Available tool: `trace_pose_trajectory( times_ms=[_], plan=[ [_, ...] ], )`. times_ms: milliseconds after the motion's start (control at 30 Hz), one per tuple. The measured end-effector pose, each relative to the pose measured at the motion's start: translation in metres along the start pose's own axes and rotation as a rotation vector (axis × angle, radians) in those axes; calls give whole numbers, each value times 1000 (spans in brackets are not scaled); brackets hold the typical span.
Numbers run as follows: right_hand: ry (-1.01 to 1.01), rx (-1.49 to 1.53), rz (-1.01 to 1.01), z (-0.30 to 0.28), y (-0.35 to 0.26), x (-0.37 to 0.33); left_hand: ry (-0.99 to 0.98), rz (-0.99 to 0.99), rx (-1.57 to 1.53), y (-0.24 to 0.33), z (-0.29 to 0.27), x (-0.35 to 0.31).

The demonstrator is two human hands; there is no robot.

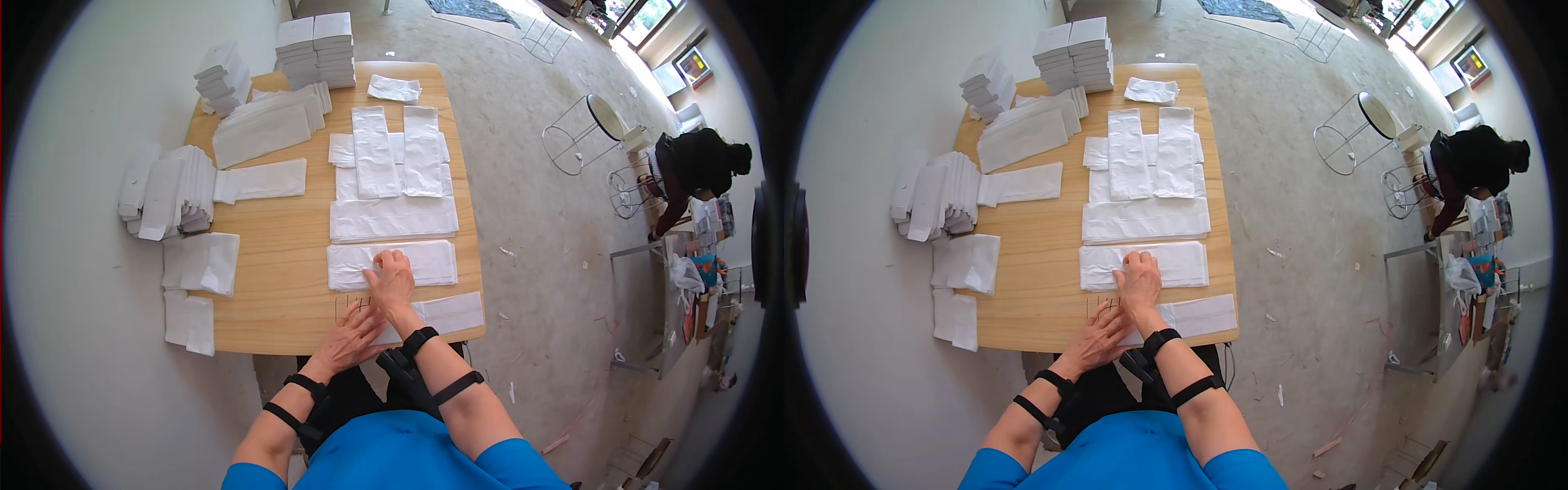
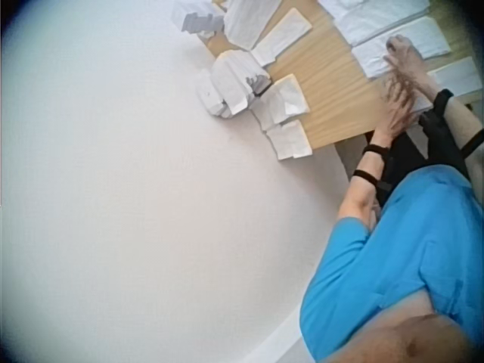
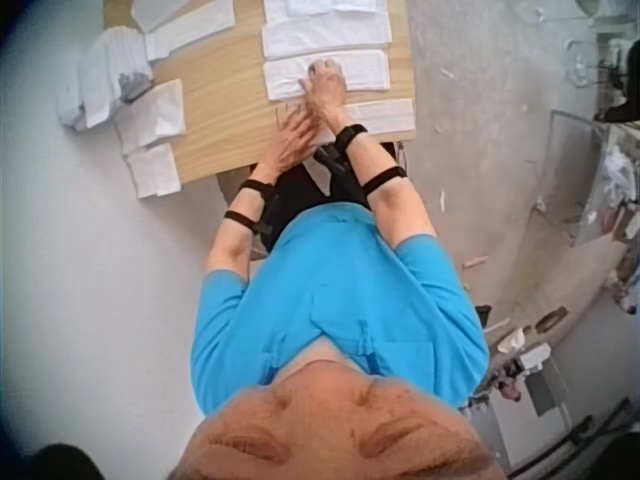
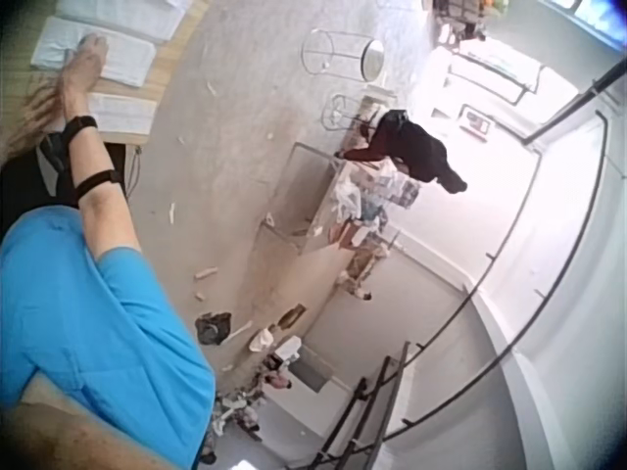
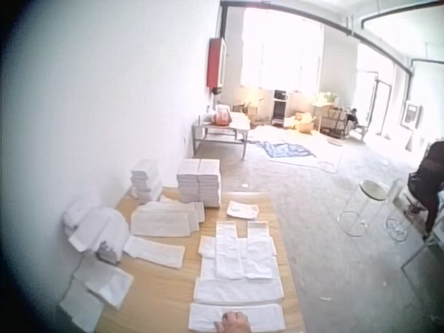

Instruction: Folding and stacking white paper filters on a wooden table in an industrial environment.

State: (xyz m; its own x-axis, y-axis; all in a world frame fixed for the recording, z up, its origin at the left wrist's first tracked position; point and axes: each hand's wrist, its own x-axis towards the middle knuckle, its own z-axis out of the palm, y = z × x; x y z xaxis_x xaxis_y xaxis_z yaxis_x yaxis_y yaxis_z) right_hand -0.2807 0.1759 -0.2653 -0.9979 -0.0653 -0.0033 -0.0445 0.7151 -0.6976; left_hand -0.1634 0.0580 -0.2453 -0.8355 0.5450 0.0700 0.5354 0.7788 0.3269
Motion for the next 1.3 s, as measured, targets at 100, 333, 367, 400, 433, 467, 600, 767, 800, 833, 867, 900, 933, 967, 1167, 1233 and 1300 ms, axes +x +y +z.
trace_pose_trajectory(
  times_ms=[100,333,367,400,433,467,600,767,800,833,867,900,933,967,1167,1233,1300],
  plan=[
    [7,-7,-8,1,-1,0,-26,5,-11,-4,2,-1],
    [-4,14,-16,1,2,-1,542,-666,-511,-16,-1,6],
    [-4,10,-11,1,8,0,645,-820,-664,-26,0,11],
    [7,39,5,3,11,3,749,-977,-810,-40,-2,14],
    [18,68,21,4,15,4,748,-978,-809,-49,-3,13],
    [15,71,17,5,15,4,720,-979,-829,-57,-5,12],
    [8,77,11,-1,6,3,535,-925,-740,-73,-10,19],
    [47,-11,-53,2,1,3,681,-1004,-801,-86,-9,27],
    [21,35,-1,2,6,5,674,-1010,-834,-84,-11,30],
    [-5,82,51,2,10,6,671,-1008,-835,-82,-13,32],
    [-7,85,53,2,11,6,629,-1008,-865,-77,-17,33],
    [-13,107,46,1,12,6,587,-1008,-895,-74,-19,35],
    [-18,129,41,1,13,6,583,-1008,-894,-72,-17,41],
    [-16,128,41,1,12,7,553,-985,-794,-71,-16,47],
    [20,133,-53,-10,2,1,417,-990,-404,-75,-2,75],
    [-207,249,170,-35,-25,-14,459,-959,-362,-74,-8,79],
    [-357,741,461,-41,-17,-29,451,-944,-978,-49,-45,88]
  ],
)
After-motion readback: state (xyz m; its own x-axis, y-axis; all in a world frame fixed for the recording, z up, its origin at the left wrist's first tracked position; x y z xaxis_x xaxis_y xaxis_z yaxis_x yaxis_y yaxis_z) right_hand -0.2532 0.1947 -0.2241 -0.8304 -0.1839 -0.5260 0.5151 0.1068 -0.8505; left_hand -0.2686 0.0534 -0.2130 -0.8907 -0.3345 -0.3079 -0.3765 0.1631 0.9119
